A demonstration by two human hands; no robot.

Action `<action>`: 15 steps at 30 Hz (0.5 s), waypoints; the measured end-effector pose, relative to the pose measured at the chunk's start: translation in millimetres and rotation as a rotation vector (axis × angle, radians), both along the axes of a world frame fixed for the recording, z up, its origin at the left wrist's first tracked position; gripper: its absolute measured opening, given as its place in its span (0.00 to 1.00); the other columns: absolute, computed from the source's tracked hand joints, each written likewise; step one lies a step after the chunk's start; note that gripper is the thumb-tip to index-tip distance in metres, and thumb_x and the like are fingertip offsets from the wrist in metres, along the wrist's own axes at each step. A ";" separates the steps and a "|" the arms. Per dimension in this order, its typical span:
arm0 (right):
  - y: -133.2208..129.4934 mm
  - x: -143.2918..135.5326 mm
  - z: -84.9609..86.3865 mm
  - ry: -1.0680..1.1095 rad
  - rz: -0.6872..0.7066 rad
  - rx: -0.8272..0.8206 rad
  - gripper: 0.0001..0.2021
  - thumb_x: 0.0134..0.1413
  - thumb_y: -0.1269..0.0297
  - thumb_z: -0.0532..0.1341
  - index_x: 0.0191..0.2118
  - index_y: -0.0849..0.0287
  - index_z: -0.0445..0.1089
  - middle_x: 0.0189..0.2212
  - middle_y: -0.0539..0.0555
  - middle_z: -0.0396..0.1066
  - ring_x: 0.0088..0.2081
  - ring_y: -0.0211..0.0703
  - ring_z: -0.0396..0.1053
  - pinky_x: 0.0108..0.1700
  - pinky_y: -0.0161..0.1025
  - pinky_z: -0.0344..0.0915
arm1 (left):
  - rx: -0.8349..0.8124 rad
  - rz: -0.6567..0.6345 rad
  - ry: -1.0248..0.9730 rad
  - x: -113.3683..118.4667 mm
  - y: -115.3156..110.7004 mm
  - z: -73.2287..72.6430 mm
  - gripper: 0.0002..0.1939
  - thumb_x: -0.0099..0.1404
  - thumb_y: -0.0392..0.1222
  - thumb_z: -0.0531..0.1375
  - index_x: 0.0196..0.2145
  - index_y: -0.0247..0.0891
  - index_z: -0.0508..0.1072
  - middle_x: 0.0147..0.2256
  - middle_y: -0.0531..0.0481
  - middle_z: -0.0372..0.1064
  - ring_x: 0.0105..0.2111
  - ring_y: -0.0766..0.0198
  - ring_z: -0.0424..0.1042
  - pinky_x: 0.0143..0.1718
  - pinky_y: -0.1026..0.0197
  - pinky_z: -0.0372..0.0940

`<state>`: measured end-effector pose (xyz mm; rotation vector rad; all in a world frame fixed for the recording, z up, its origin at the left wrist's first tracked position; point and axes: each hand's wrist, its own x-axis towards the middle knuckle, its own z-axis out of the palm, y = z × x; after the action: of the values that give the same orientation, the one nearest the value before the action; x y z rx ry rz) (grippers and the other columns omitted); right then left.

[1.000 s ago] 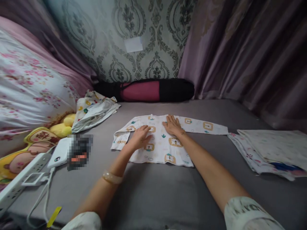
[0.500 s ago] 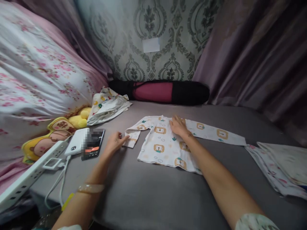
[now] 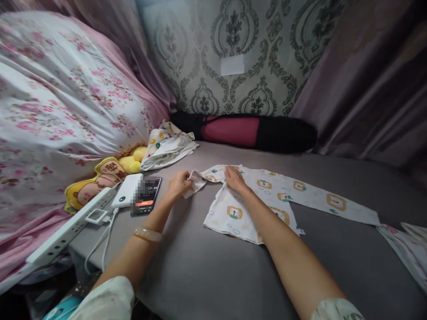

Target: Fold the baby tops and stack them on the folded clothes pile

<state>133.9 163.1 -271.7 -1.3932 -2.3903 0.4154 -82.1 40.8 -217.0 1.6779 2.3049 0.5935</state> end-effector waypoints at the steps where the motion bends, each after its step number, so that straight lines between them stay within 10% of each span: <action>1: -1.9 -0.4 -0.1 -0.004 -0.008 0.001 0.23 0.66 0.65 0.44 0.62 0.65 0.60 0.62 0.60 0.59 0.63 0.42 0.54 0.64 0.37 0.46 | 0.085 -0.012 0.125 -2.5 3.3 4.2 0.08 0.56 0.35 0.55 0.34 0.39 0.71 0.33 0.48 0.70 0.38 0.57 0.67 0.38 0.59 0.58; 6: -13.8 -2.1 -0.4 -0.062 -0.013 0.035 0.26 0.67 0.59 0.43 0.65 0.66 0.54 0.66 0.62 0.52 0.66 0.47 0.47 0.66 0.42 0.39 | 0.336 -0.020 0.559 -17.2 19.8 8.5 0.13 0.64 0.34 0.49 0.40 0.38 0.71 0.42 0.38 0.67 0.47 0.48 0.63 0.48 0.49 0.52; 15: -19.7 -5.1 -1.3 -0.159 -0.016 0.056 0.27 0.67 0.59 0.44 0.66 0.66 0.54 0.66 0.64 0.49 0.67 0.52 0.44 0.66 0.47 0.38 | -0.070 -0.054 0.615 -51.6 27.4 -15.5 0.14 0.61 0.30 0.50 0.36 0.38 0.75 0.42 0.37 0.71 0.49 0.46 0.63 0.48 0.47 0.53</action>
<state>128.7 143.4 -273.1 -1.4693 -2.4936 0.2393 -133.8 68.2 -232.5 2.0985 2.6103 -0.0351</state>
